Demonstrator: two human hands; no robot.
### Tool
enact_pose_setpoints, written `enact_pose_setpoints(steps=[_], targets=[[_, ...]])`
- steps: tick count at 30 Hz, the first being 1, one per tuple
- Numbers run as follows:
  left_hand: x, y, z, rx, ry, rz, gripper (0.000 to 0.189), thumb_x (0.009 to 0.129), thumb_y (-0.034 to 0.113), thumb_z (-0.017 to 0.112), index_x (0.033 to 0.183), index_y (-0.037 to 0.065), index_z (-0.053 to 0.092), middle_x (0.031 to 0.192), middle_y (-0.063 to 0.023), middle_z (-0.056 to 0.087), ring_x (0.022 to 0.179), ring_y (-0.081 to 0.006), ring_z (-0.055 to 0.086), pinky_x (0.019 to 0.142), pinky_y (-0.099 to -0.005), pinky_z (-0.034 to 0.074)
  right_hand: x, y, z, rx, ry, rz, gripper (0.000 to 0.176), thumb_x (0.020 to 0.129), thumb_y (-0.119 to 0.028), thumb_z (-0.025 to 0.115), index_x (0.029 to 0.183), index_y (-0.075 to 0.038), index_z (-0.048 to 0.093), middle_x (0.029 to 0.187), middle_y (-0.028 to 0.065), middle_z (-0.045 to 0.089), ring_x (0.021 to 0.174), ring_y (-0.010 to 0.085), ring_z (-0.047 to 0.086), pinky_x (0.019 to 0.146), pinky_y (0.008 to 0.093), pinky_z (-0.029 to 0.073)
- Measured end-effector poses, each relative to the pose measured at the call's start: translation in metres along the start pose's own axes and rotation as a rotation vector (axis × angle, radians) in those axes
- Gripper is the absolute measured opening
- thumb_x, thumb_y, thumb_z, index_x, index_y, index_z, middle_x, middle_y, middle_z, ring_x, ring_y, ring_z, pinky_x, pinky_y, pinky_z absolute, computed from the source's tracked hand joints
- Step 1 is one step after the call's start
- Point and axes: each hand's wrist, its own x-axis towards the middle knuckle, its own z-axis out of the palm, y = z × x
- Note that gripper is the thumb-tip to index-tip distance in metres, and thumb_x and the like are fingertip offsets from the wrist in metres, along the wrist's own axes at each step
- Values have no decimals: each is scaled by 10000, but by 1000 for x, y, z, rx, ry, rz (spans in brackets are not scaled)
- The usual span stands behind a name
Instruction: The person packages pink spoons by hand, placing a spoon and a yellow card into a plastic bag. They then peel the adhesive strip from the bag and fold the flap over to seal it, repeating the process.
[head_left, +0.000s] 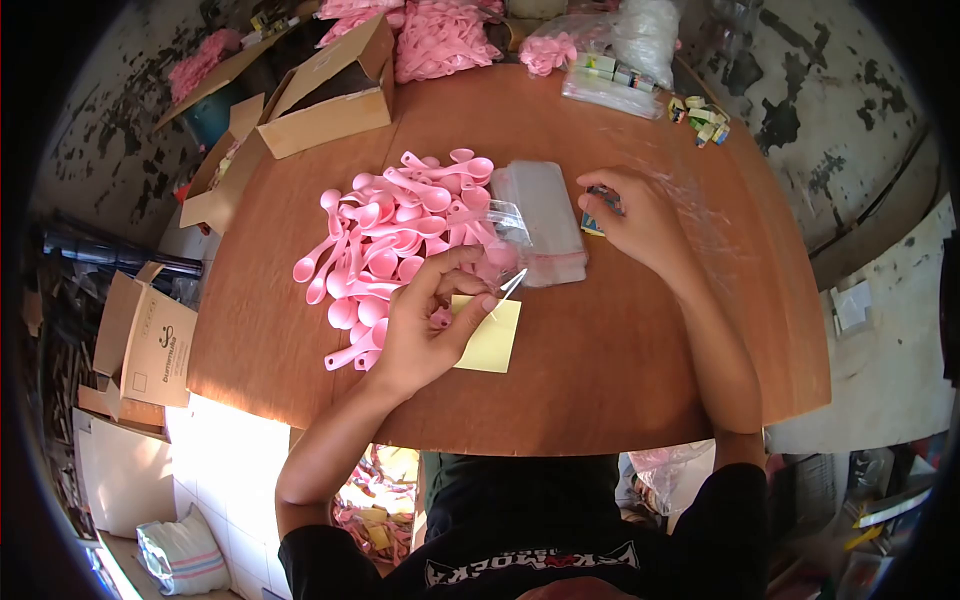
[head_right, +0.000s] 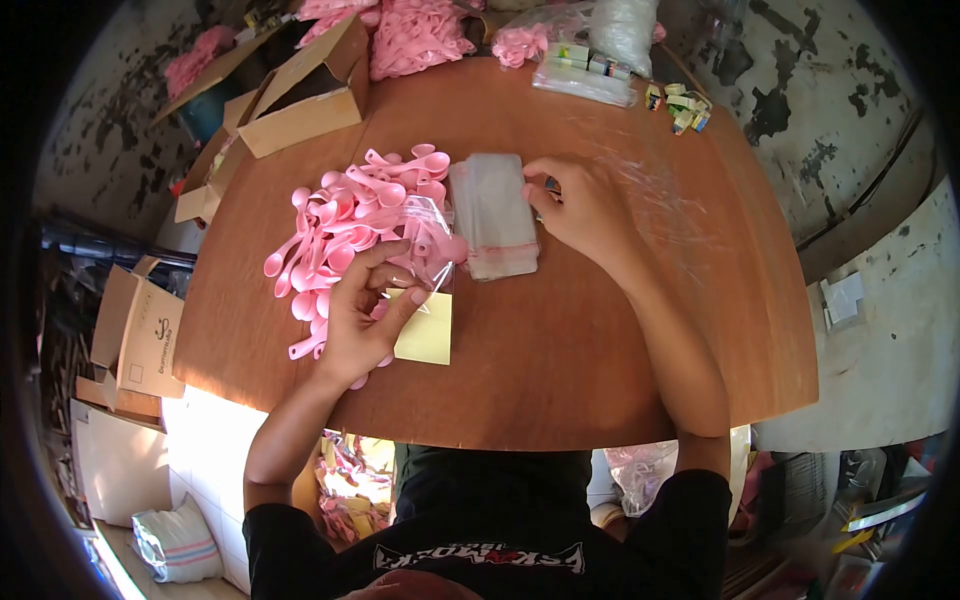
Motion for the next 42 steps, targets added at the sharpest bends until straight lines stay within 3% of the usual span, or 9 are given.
enact_pose_setpoints(steps=[6, 13, 20, 27, 30, 33, 35, 37, 42], targets=[[1, 0, 0, 5, 1, -39, 412, 894, -16, 667, 1267, -2, 493, 892, -93, 700, 804, -94, 638, 693, -238, 497, -6, 68, 18, -316, 4, 49, 236, 820, -127, 692, 1031, -22, 695, 964, 156, 694, 868, 337, 662, 772, 416, 522], [3, -3, -2, 31, 11, -31, 423, 891, -13, 669, 1276, 4, 495, 866, -80, 696, 805, -93, 641, 678, -231, 492, 4, 76, 13, -283, 73, 15, 229, 804, -86, 689, 1024, -24, 696, 959, 157, 699, 875, 345, 661, 810, 416, 515], [4, -4, -1, 17, 13, -30, 420, 895, -4, 668, 1279, 6, 498, 864, -77, 696, 807, -97, 645, 683, -231, 493, 5, 90, 2, -235, -36, 99, 268, 809, -93, 700, 1066, -17, 688, 1019, 161, 705, 924, 305, 676, 818, 382, 520], [4, -1, -7, 57, -72, -74, 453, 893, -42, 651, 1304, -10, 463, 937, -81, 659, 896, -118, 638, 792, -254, 515, 6, 59, 16, -45, -45, 81, 262, 806, -177, 709, 1040, -61, 701, 971, 140, 709, 914, 318, 670, 811, 392, 517], [4, -1, -6, -67, -270, -189, 432, 898, -1, 671, 1293, 2, 497, 996, -53, 660, 910, -105, 630, 777, -242, 502, 6, 20, 19, -19, -166, 103, 261, 818, -169, 711, 1050, -50, 689, 1000, 140, 697, 925, 323, 665, 802, 378, 515], [3, 6, -7, -126, -452, -239, 470, 890, 42, 704, 1318, 34, 509, 996, -12, 642, 844, -44, 576, 654, -200, 433, 4, -5, 32, 11, -142, -190, 252, 830, -142, 708, 1061, -47, 677, 1040, 144, 678, 934, 332, 656, 809, 383, 513], [0, -5, 1, -235, -433, -116, 461, 890, 58, 710, 1311, 50, 522, 974, -2, 650, 813, -26, 549, 605, -200, 391, 9, -14, 47, 67, -150, -276, 250, 817, -112, 710, 1056, -48, 672, 1054, 152, 660, 944, 346, 643, 821, 402, 510], [2, 4, 0, -192, -458, -113, 433, 892, 38, 689, 1286, 16, 510, 910, -58, 670, 849, -118, 634, 775, -286, 487, 14, -22, 61, 99, -176, -352, 262, 802, -112, 708, 1052, -44, 671, 1037, 158, 656, 950, 355, 635, 831, 415, 508], [-2, -10, 6, -255, -467, -54, 438, 890, 51, 696, 1288, 16, 514, 969, -77, 680, 891, -126, 646, 772, -285, 498, 48, -40, 98, 89, -85, -456, 235, 811, -112, 676, 1040, -62, 679, 1019, 160, 654, 969, 364, 629, 835, 423, 509]])
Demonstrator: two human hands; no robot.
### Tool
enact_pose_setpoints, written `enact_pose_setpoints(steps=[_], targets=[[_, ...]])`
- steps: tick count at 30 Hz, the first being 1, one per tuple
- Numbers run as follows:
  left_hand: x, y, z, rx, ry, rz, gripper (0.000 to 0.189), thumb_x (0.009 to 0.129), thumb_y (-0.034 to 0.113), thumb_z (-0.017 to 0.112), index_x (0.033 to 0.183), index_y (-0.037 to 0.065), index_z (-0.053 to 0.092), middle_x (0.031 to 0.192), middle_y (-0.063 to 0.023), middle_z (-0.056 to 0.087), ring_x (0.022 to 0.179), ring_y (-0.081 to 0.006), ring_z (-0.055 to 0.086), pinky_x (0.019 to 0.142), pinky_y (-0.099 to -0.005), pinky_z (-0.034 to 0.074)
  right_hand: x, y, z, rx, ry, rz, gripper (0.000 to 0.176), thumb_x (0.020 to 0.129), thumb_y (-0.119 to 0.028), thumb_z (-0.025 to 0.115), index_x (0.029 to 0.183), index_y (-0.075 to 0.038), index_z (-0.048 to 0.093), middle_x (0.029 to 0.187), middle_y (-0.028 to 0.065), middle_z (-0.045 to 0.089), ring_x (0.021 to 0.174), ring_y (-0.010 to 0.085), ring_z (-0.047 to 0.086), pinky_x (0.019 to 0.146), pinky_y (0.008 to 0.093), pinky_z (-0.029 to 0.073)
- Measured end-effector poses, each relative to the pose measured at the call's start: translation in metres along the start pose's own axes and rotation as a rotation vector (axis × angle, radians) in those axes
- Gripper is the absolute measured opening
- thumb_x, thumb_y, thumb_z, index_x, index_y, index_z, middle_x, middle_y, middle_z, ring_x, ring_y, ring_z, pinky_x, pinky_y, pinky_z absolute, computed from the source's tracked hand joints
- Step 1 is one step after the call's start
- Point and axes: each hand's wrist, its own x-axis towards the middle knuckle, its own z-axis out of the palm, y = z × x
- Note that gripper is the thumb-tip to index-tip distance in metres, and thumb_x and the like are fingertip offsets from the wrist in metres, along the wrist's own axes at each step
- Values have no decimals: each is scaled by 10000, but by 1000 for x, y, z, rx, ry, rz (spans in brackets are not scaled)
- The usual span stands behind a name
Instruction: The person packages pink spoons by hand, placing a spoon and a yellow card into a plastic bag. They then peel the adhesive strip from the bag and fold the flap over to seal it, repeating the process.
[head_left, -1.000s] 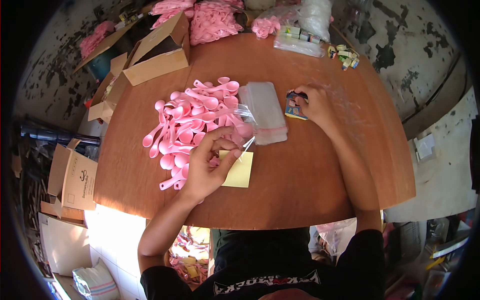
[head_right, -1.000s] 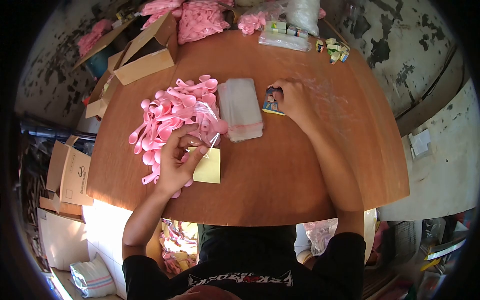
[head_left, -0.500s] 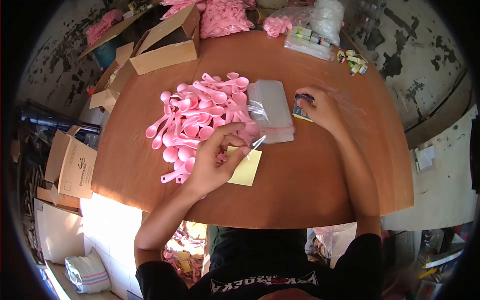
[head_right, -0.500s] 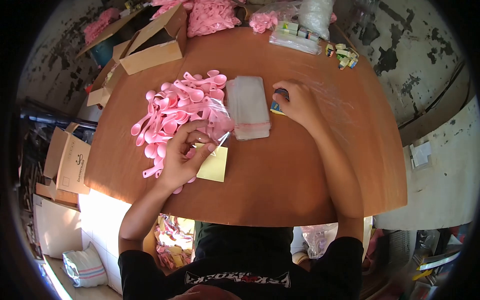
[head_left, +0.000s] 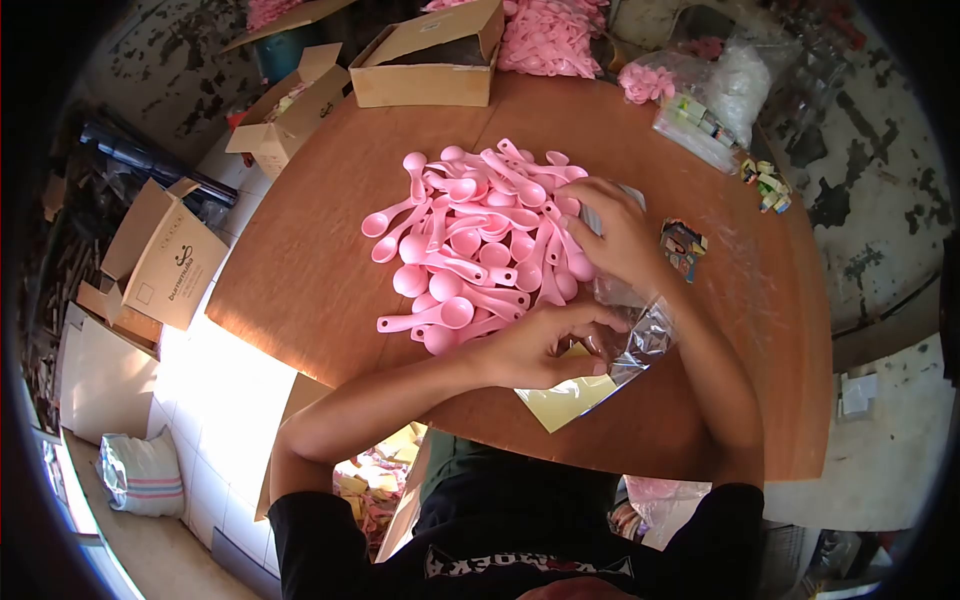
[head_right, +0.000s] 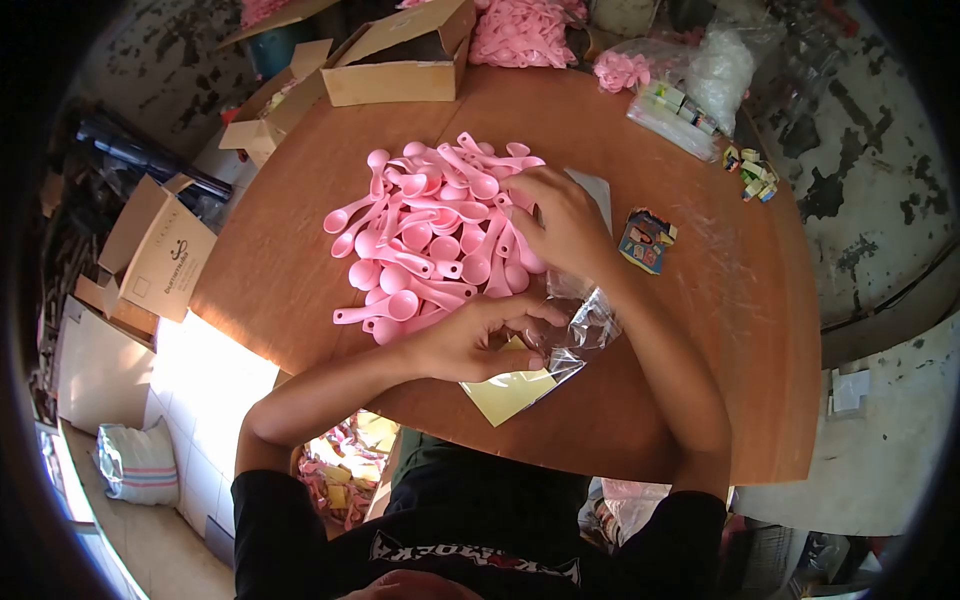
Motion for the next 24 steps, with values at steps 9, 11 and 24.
enact_pose_setpoints(steps=[9, 11, 24], targets=[[2, -6, 1, 48, -16, 63, 432, 885, 29, 699, 1280, 23, 523, 938, -84, 685, 872, -129, 661, 758, -283, 503, 51, 30, 47, 15, -96, 257, 236, 797, -65, 673, 1026, -16, 695, 925, 173, 714, 868, 341, 699, 790, 366, 546], [2, -5, 3, 35, -26, 57, 430, 885, 29, 698, 1278, 23, 524, 936, -86, 685, 871, -129, 661, 754, -281, 502, 53, 30, 49, -61, -133, 293, 257, 788, -57, 673, 1043, -27, 698, 892, 169, 721, 809, 281, 716, 754, 342, 554], [1, 5, 2, 75, -53, -141, 427, 889, 87, 699, 1279, 42, 531, 936, -58, 688, 864, -99, 633, 716, -263, 478, -50, 49, -33, 1326, 356, 1173, 242, 909, -50, 543, 1150, -27, 559, 1088, 121, 619, 949, 228, 629, 865, 392, 543]])
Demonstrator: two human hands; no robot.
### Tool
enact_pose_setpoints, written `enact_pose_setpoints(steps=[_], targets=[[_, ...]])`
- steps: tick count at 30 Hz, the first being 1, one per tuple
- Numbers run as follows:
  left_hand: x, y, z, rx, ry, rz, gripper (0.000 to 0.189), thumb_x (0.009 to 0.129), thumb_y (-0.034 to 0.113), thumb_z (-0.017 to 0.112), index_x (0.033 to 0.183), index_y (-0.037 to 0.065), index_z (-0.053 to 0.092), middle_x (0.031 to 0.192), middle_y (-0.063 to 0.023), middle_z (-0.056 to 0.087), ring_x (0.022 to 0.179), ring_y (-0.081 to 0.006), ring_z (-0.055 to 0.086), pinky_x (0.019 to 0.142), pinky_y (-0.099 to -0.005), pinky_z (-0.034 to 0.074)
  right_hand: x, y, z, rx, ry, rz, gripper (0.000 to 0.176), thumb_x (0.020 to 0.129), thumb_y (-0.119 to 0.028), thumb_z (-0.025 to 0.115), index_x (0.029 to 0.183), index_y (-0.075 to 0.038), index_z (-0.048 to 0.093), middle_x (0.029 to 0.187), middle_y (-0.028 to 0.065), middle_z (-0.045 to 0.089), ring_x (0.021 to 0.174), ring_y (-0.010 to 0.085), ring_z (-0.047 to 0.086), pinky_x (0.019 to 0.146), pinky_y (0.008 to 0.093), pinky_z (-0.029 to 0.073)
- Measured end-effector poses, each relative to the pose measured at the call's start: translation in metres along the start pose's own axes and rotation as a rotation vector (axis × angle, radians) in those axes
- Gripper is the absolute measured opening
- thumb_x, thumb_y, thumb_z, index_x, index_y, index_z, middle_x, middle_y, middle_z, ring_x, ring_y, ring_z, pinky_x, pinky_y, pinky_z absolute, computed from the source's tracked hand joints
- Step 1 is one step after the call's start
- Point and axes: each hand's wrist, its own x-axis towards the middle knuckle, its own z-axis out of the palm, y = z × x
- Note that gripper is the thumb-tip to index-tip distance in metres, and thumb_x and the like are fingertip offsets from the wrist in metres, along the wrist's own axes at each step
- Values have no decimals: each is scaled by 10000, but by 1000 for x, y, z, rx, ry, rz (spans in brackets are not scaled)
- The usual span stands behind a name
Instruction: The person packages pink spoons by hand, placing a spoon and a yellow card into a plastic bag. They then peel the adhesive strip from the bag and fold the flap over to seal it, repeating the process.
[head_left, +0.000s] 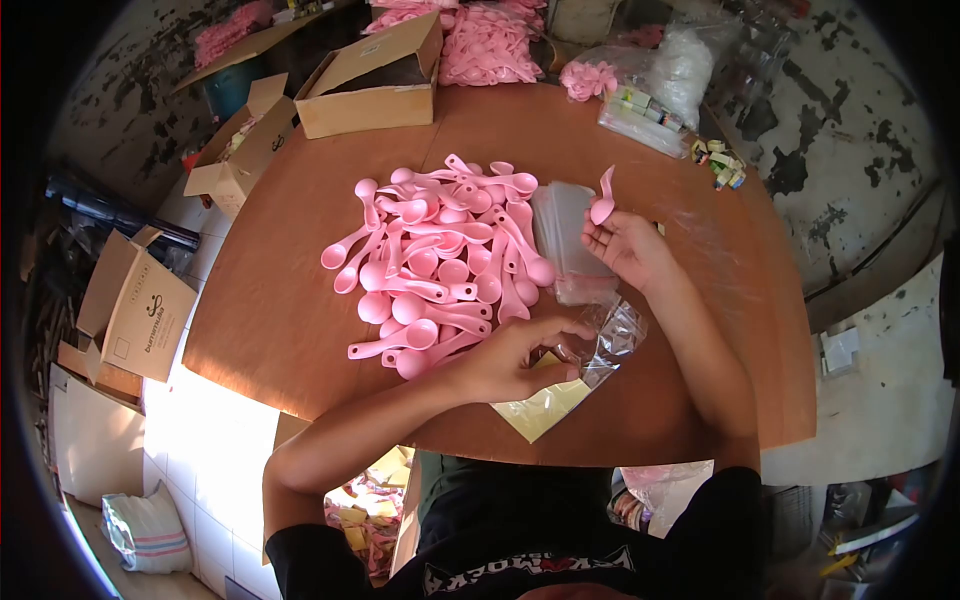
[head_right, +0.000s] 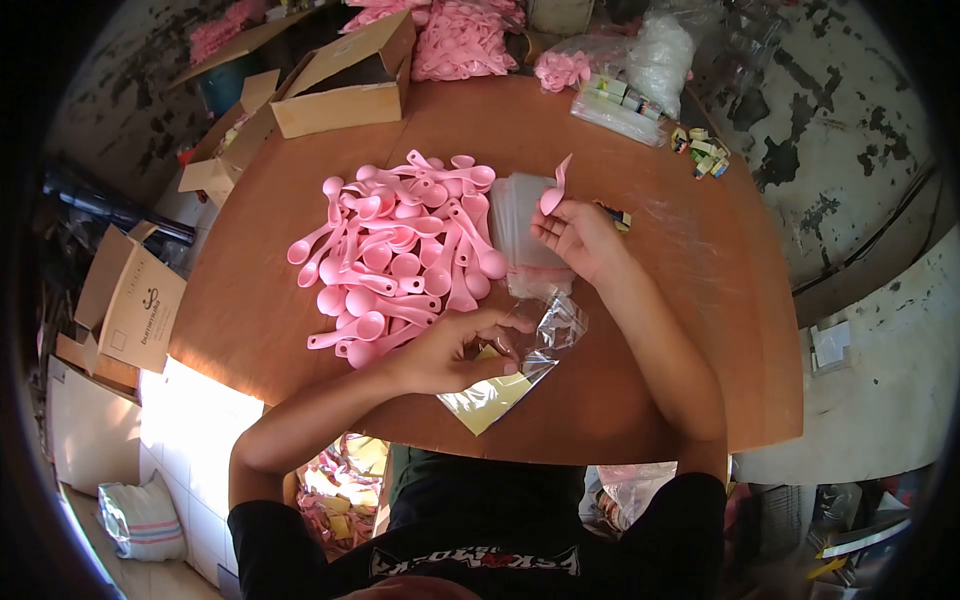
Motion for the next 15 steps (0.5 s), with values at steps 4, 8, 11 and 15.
enact_pose_setpoints(steps=[4, 8, 11, 15], targets=[[0, -4, 2, -10, 8, -17, 432, 891, 86, 699, 1288, 49, 531, 927, -48, 701, 845, -90, 638, 712, -254, 478, -28, -9, -15, 63, -147, -64, 307, 849, 23, 524, 1149, -23, 562, 1047, 122, 621, 948, 258, 628, 876, 421, 543], [2, -7, 1, -80, 63, 20, 445, 890, 55, 698, 1299, 35, 524, 951, -49, 696, 885, -97, 644, 752, -259, 495, -40, -12, -13, 111, -135, -74, 403, 751, 71, 493, 1137, -22, 561, 992, 114, 620, 895, 282, 629, 865, 435, 534], [3, -7, -2, -117, 83, -22, 426, 900, 54, 691, 1289, 17, 520, 983, -39, 684, 908, -93, 637, 780, -254, 492, -37, -10, -25, 181, -153, -18, 349, 759, 30, 515, 1100, -29, 562, 880, 81, 596, 797, 247, 602, 756, 385, 512], [4, -2, -5, -294, 166, -27, 417, 917, 56, 675, 1292, 12, 499, 982, -35, 657, 908, -74, 612, 793, -225, 472, -40, -12, -24, 120, -231, -5, 201, 862, -132, 574, 1043, -46, 557, 744, 23, 524, 657, 165, 522, 605, 318, 424]])
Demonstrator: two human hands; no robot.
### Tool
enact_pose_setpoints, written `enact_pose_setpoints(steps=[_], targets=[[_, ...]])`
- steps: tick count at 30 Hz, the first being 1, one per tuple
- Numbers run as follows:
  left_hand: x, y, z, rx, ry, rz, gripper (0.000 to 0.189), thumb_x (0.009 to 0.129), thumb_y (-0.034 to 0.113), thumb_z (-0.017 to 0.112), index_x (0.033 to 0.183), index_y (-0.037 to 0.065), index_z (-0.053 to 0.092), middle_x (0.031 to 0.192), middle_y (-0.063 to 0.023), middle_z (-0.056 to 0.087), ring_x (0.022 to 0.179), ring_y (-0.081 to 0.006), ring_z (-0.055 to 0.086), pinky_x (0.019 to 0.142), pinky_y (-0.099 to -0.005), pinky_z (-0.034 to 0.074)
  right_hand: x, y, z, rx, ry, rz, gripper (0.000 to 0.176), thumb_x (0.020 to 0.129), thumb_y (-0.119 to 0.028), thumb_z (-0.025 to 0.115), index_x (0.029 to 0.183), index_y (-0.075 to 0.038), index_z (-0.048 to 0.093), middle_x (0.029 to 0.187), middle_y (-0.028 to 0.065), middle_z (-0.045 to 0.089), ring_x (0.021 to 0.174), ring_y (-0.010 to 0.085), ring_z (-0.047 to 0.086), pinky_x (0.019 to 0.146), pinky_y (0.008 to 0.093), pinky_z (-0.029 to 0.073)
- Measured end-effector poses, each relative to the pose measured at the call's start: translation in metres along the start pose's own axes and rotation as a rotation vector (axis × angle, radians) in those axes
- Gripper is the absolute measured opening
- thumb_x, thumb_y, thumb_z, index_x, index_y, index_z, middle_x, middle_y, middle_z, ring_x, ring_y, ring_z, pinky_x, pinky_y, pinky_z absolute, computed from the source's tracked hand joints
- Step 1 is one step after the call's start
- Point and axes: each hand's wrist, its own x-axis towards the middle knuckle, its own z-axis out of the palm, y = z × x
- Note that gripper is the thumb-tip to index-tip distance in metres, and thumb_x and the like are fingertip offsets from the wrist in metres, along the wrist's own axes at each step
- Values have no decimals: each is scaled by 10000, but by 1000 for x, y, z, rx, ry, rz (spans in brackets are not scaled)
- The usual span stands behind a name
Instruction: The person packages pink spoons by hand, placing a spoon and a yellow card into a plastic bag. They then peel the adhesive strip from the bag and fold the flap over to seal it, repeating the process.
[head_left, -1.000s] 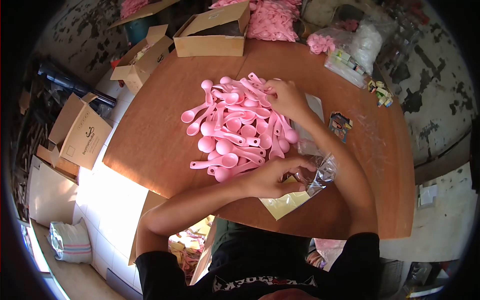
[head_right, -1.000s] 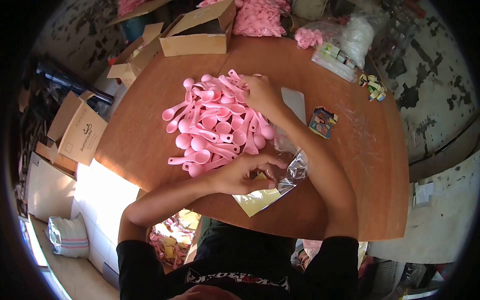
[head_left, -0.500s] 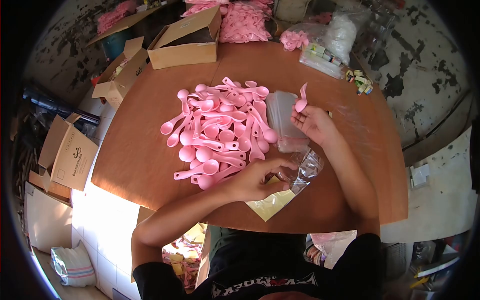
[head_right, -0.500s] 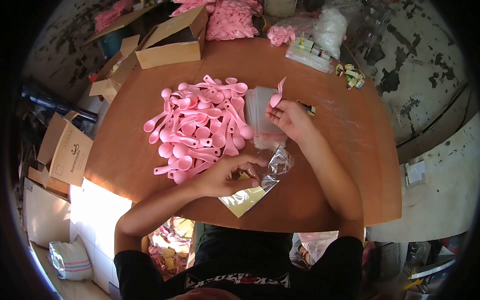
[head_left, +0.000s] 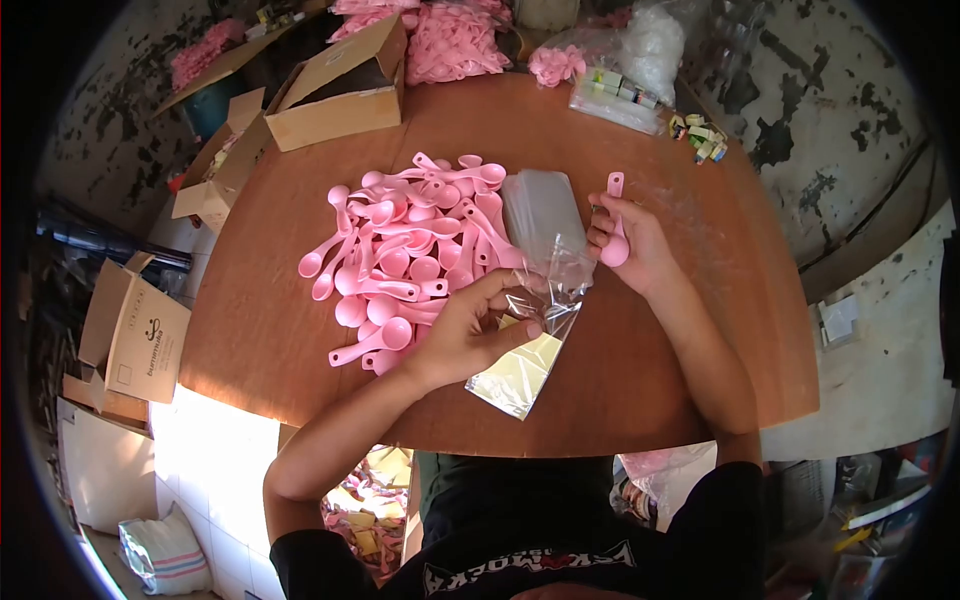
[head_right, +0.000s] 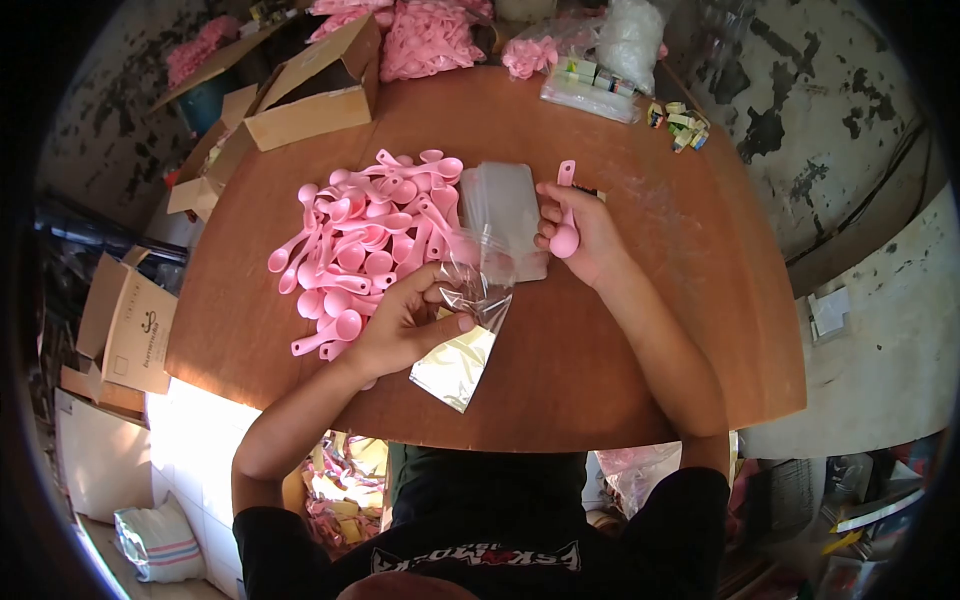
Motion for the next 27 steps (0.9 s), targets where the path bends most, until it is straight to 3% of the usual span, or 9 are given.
enact_pose_setpoints(steps=[6, 7, 9, 11, 13, 18, 20, 25, 27], targets=[[2, 6, -5, 82, 243, 57, 394, 915, 6, 652, 1270, -5, 482, 1048, -66, 688, 922, -90, 644, 761, -226, 513, -35, -9, 64, -250, 161, -210, 269, 927, -293, 498, 969, -47, 601, 741, -5, 499, 661, 118, 492, 611, 305, 412], [3, 7, -2, 38, 277, 68, 382, 915, 7, 652, 1268, 26, 508, 962, -22, 663, 792, -19, 578, 640, -176, 434, -37, -8, 59, -247, 166, -205, 269, 927, -293, 498, 969, -47, 601, 741, -5, 499, 661, 118, 492, 611, 305, 412], [5, 3, -4, 49, 309, 93, 375, 911, 2, 653, 1259, 24, 514, 937, -17, 668, 760, -15, 569, 614, -172, 420, -40, -10, 52, -362, -30, -358, 284, 922, -294, 473, 921, -47, 614, 766, -21, 499, 744, 94, 495, 679, 259, 395], [5, 1, -8, 112, 355, 114, 367, 902, -5, 657, 1244, 18, 525, 906, -20, 678, 698, -1, 543, 556, -169, 382, -48, -9, 55, -389, 12, -381, 272, 917, -275, 480, 949, -37, 607, 827, 11, 537, 795, 121, 512, 728, 269, 400], [4, -1, -8, 156, 354, 107, 371, 900, -3, 659, 1245, 16, 525, 897, -19, 681, 695, 1, 539, 556, -172, 374, -58, -9, 65, -415, 52, -411, 264, 912, -256, 488, 977, -26, 601, 888, 42, 575, 847, 148, 529, 776, 279, 405], [3, -1, -5, 275, 314, 140, 379, 891, -3, 667, 1244, 9, 529, 874, -14, 693, 684, 4, 524, 562, -180, 355, -75, -7, 93, -573, 179, -662, 194, 918, -165, 550, 1000, -9, 633, 945, 8, 603, 811, 79, 536, 700, 251, 434], [1, 0, -5, 300, 228, 82, 429, 890, -27, 663, 1284, -3, 495, 949, -56, 664, 880, -79, 617, 732, -217, 484, -76, -8, 89, -521, 145, -627, 190, 898, -58, 618, 1078, 2, 596, 984, 34, 616, 855, 97, 583, 733, 266, 492], [0, 6, -1, 334, 200, 20, 435, 896, -17, 661, 1296, -2, 490, 960, -61, 670, 899, -82, 622, 744, -218, 488, -68, -2, 89, -586, 126, -878, 521, 885, 10, 667, 1311, -12, 369, 1014, 100, 633, 942, 136, 629, 860, 281, 523], [-1, 5, -2, 344, 192, 22, 437, 898, -14, 660, 1299, -2, 489, 967, -62, 672, 905, -82, 623, 749, -218, 489, -66, 1, 90, -582, 133, -924, 534, 889, 5, 667, 1320, -11, 352, 1013, 104, 642, 929, 136, 634, 845, 280, 523]])
